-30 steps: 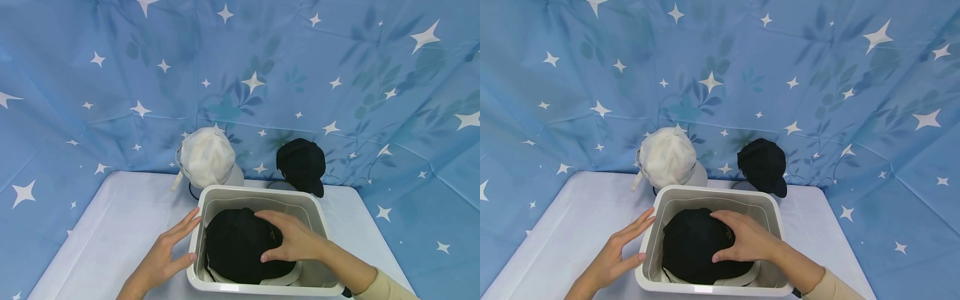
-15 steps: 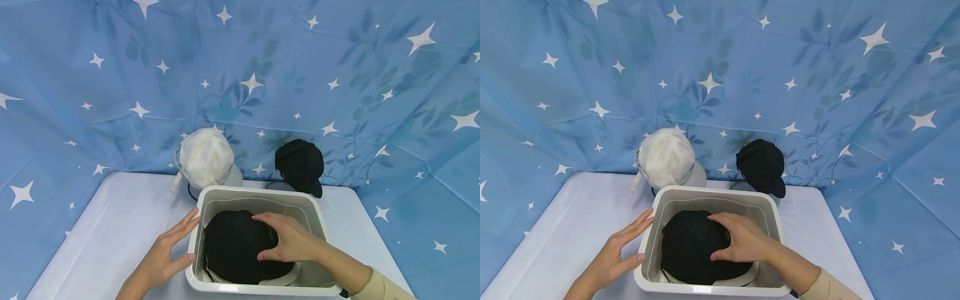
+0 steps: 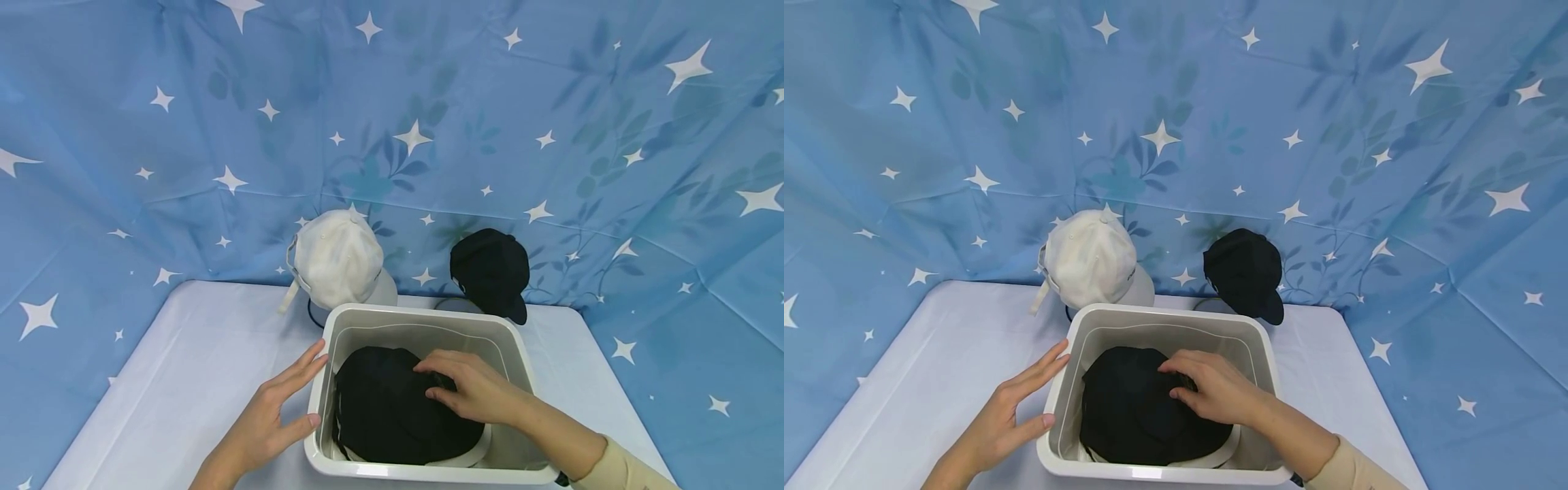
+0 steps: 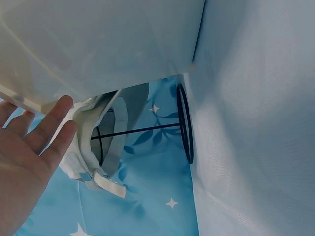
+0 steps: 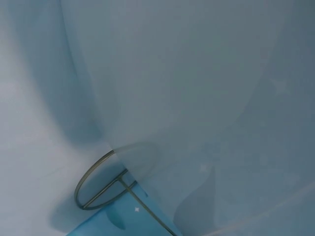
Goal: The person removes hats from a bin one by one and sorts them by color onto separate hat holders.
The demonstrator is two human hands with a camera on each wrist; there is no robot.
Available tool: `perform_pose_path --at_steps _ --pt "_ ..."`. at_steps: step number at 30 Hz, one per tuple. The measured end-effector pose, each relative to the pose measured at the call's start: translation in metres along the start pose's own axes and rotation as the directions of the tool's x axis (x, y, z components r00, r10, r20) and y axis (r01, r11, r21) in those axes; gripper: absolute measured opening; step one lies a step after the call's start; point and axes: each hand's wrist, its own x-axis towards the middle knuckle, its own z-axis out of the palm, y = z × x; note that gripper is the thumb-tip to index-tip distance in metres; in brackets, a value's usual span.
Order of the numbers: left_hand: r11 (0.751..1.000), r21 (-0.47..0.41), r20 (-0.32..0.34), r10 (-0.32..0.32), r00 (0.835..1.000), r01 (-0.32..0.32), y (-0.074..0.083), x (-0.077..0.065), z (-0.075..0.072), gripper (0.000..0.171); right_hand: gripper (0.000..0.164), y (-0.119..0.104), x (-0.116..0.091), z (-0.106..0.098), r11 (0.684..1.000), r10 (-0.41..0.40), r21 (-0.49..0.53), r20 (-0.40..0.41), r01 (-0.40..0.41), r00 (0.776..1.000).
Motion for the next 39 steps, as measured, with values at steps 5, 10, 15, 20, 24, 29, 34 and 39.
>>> perform_pose_path --at_steps 5,10,15,20,24,29,34,39 --pt "1.000 -0.009 0.000 0.008 1.000 -0.008 -0.001 0.000 0.000 0.072 0.032 0.002 0.001 0.002 0.999 -0.049 0.021 -0.004 0.050 0.999" --pt "1.000 -0.008 -0.001 0.008 1.000 -0.008 -0.001 0.000 0.000 0.072 0.030 0.005 0.002 0.003 0.994 -0.103 0.026 -0.049 0.105 0.993" --pt "1.000 0.001 -0.004 0.002 1.000 -0.002 0.000 0.000 -0.001 0.072 0.029 0.005 0.002 0.002 0.993 -0.114 0.037 -0.063 0.116 0.992" --pt "1.000 0.001 -0.002 0.001 1.000 -0.001 -0.001 0.000 -0.001 0.072 0.031 0.005 0.001 0.001 0.989 -0.138 0.049 -0.099 0.143 0.986" --pt "1.000 -0.006 -0.001 0.008 1.000 -0.008 -0.001 0.000 0.000 0.072 0.033 0.004 0.000 0.000 0.982 -0.168 0.058 -0.150 0.179 0.974" --pt "1.000 0.001 0.000 0.018 1.000 -0.018 -0.002 0.001 0.000 0.072 0.035 0.003 -0.002 -0.001 0.979 -0.188 0.043 -0.200 0.200 0.962" --pt "1.000 0.000 -0.005 0.024 1.000 -0.024 -0.002 0.001 0.000 0.072 0.037 0.003 -0.005 -0.005 0.982 -0.166 0.048 -0.218 0.181 0.962" --pt "0.999 0.005 -0.012 0.036 0.999 -0.036 -0.002 0.001 0.000 0.072 0.040 0.002 -0.007 -0.010 0.986 -0.136 0.062 -0.225 0.154 0.965"
